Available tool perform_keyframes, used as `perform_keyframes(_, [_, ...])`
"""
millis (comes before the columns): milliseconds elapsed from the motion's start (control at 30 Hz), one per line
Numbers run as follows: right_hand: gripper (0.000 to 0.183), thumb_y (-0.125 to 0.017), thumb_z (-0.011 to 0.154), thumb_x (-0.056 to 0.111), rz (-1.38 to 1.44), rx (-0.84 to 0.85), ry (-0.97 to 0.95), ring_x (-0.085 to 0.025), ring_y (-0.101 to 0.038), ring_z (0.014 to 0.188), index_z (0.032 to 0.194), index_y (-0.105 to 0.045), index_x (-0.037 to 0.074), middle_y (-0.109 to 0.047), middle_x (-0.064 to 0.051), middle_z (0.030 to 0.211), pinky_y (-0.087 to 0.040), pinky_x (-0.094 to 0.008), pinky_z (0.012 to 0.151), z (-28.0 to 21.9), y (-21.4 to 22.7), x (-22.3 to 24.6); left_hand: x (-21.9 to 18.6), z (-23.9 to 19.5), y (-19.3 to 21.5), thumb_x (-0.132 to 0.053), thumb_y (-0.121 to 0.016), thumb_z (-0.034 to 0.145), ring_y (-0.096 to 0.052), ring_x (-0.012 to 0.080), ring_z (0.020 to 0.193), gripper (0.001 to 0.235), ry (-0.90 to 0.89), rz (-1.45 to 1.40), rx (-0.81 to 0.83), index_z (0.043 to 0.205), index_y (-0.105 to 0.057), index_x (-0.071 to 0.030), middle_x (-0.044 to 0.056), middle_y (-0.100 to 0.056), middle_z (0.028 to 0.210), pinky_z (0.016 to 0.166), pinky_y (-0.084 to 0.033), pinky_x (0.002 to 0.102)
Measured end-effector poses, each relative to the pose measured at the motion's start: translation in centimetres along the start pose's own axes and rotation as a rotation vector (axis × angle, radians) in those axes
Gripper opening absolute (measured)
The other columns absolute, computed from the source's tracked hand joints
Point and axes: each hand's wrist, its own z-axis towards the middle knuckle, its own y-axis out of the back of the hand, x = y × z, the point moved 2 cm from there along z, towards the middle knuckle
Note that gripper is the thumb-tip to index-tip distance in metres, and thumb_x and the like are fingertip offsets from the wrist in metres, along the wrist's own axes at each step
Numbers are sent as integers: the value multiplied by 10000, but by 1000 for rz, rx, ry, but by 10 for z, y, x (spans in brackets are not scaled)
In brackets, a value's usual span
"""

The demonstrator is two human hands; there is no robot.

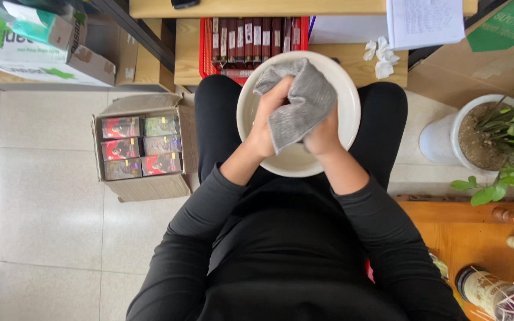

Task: The person washes a grey cloth in a white bowl of water, scrubbing and wringing it repeatedly. They then lift the cloth, shake it, and place it on a nearby wooden table.

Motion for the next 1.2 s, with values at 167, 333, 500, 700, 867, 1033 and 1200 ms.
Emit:
perform_keyframes(167, [149, -625, 914, 106, 16, -48, 3, -384, -641, 706, 880, -686, -25, -624, -206, 713, -512, -442, 580, 7, -5, 6, -34, 8, 8, -269, -602, 883, -556, 106, 894, 321, 55, -120, -154, 1124, -642, -62, 53, -602, 942, 810, -470, 279])
perform_keyframes(333, [157, -591, 916, 50, 29, -85, -14, -439, -676, 723, 915, -706, -57, -659, -248, 740, -537, -476, 570, 8, -10, 7, -24, 3, 24, -66, -533, 954, -491, 90, 611, 132, 78, -53, -433, 867, -628, -37, 31, -550, 712, 541, -388, 216])
perform_keyframes(500, [261, -654, 843, -26, 266, 253, -63, -329, -634, 1046, 1100, -668, -71, -674, -259, 1033, -518, -480, 894, 25, 23, -2, -7, -7, 66, -160, -532, 982, -462, 123, 756, 120, 164, -58, -499, 917, -556, -62, 26, -511, 819, 729, -356, 241])
perform_keyframes(700, [291, -368, 670, -160, 133, -259, 22, -226, -556, 738, 795, -568, 10, -560, -127, 752, -446, -317, 712, 44, 85, -119, -61, -13, 123, -270, -581, 944, -538, 195, 803, 234, -16, 384, -599, 912, -501, -53, 101, -566, 885, 750, -452, 313])
perform_keyframes(867, [217, -273, 505, -78, 199, -529, -170, -156, -388, 520, 558, -451, 34, -373, -57, 500, -243, -270, 483, 42, 98, -235, -40, -58, 191, -336, -521, 966, -632, 283, 1047, 260, 60, -406, -839, 1068, -595, -109, 159, -631, 1097, 952, -535, 447])
perform_keyframes(1033, [256, -322, 497, -65, -18, -344, -121, -150, -482, 621, 578, -535, 51, -506, -47, 573, -369, -276, 606, 54, 88, -292, -56, -77, 208, -360, -569, 943, -617, 248, 1010, 229, 42, -406, -781, 985, -613, -140, 102, -634, 1049, 1019, -482, 432])
perform_keyframes(1200, [164, -567, 891, 182, -76, 227, -726, -105, -524, 630, 732, -587, 144, -550, -4, 681, -411, -238, 620, 64, 77, -200, -50, -115, 219, -331, -611, 918, -638, 220, 1043, 345, 45, -496, -826, 1069, -683, -29, 102, -678, 1063, 1038, -473, 360])
